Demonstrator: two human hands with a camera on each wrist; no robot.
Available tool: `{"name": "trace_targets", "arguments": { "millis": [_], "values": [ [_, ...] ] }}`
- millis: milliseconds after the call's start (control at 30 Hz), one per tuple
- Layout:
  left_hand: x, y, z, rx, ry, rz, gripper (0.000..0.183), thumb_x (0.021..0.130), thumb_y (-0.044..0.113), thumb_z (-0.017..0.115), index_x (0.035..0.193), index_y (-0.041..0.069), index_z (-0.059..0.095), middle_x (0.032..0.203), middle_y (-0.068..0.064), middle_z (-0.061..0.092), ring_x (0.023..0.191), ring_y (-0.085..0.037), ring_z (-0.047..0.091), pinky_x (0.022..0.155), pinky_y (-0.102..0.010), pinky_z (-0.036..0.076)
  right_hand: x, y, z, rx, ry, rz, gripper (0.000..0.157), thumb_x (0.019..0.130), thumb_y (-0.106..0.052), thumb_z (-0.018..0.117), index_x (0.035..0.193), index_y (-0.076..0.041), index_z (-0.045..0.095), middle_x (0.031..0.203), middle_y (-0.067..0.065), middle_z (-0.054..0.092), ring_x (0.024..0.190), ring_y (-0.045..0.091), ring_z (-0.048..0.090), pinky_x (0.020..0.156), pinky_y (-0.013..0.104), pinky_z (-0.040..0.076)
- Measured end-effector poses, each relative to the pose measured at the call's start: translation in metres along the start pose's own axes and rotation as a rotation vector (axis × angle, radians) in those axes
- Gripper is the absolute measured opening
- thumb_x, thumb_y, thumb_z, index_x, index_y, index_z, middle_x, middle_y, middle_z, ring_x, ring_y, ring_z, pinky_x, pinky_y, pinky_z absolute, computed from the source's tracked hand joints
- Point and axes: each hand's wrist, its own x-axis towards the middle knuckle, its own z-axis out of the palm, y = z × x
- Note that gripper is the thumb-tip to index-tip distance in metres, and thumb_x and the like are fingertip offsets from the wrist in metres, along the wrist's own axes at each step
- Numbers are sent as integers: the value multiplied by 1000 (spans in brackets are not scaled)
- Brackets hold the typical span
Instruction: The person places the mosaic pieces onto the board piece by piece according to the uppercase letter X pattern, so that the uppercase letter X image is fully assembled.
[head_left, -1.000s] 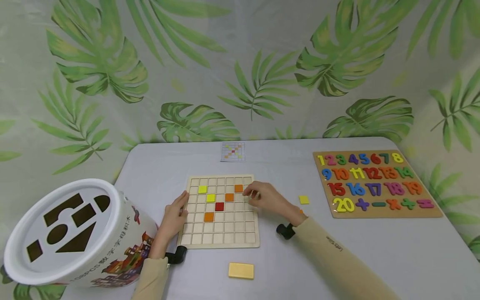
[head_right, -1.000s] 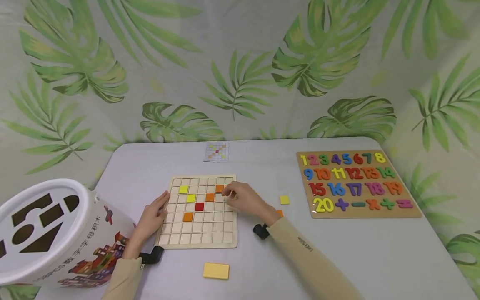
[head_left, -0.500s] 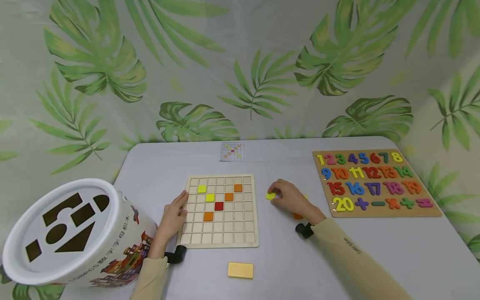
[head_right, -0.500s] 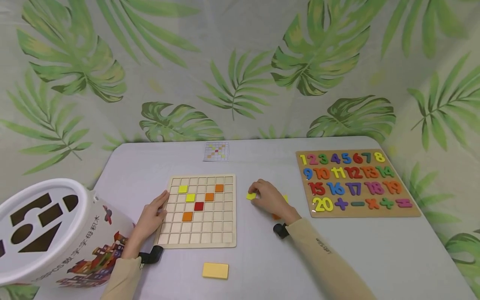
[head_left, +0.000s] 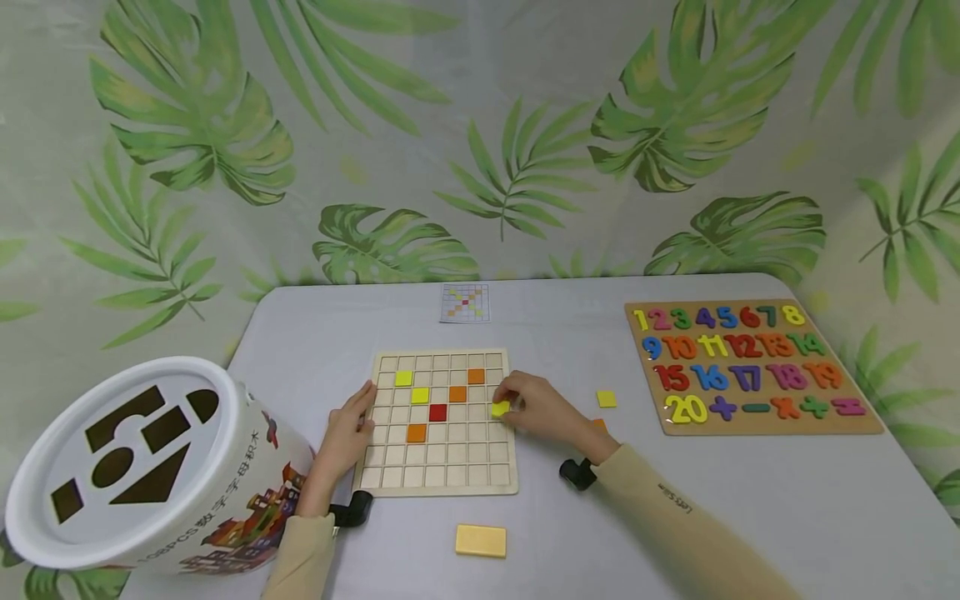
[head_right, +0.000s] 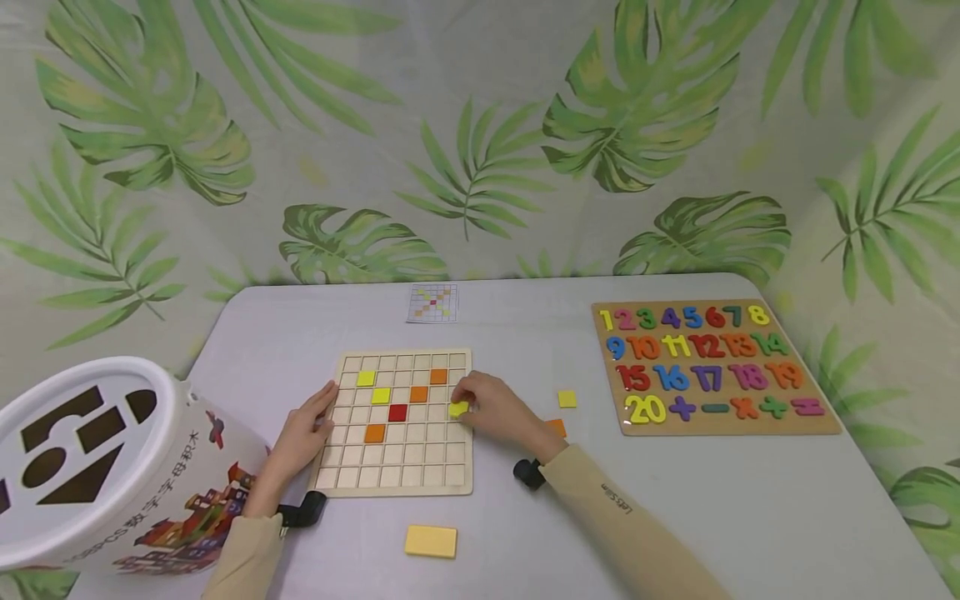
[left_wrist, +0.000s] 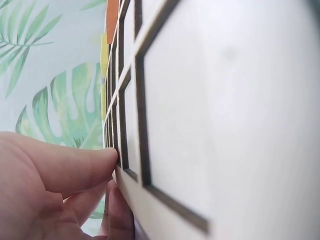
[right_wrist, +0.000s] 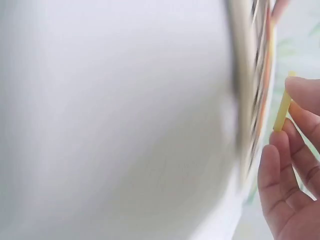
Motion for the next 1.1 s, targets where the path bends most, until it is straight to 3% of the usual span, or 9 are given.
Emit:
{"name": "trace_targets", "arguments": {
  "millis": [233,667,867,1000,1100],
  "values": [
    [0,1,0,-10,10,15,53,87,-13,52,138,-14,38,148,-26,31,128,-48,32,91,-53,39,16,-29,28,-59,-131,-48,17,81,-3,69,97,-7,67,94,-2,61,83,14,52,77,26,44],
    [0,0,-1,-11,2,5,52,88,-12,50,139,-14,37,149,-26,29,129,-46,31,94,-54,33,25,-43,42,-155,-151,-56,16,80,-1,71,93,-9,68,93,-2,62,85,13,50,79,25,43],
    [0,2,-1,-4,6,18,53,88,-13,50,138,-15,37,148,-27,30,131,-46,31,95,-54,33,14,-34,30,-31,-111,0,18,83,-2,68,101,-7,67,94,-2,62,83,13,53,75,26,45],
    [0,1,0,-2,15,30,52,87,-14,50,138,-15,37,147,-28,31,130,-47,31,94,-55,34,-4,-17,9,75,-57,19,19,82,-1,69,101,-5,67,94,1,64,84,15,54,73,28,47],
    [-2,0,1,-20,28,48,52,86,-14,50,137,-16,38,147,-29,32,129,-48,32,93,-56,35,-23,0,-10,62,0,23,19,80,0,71,99,-3,67,94,3,64,84,18,56,73,31,47]
  ]
}}
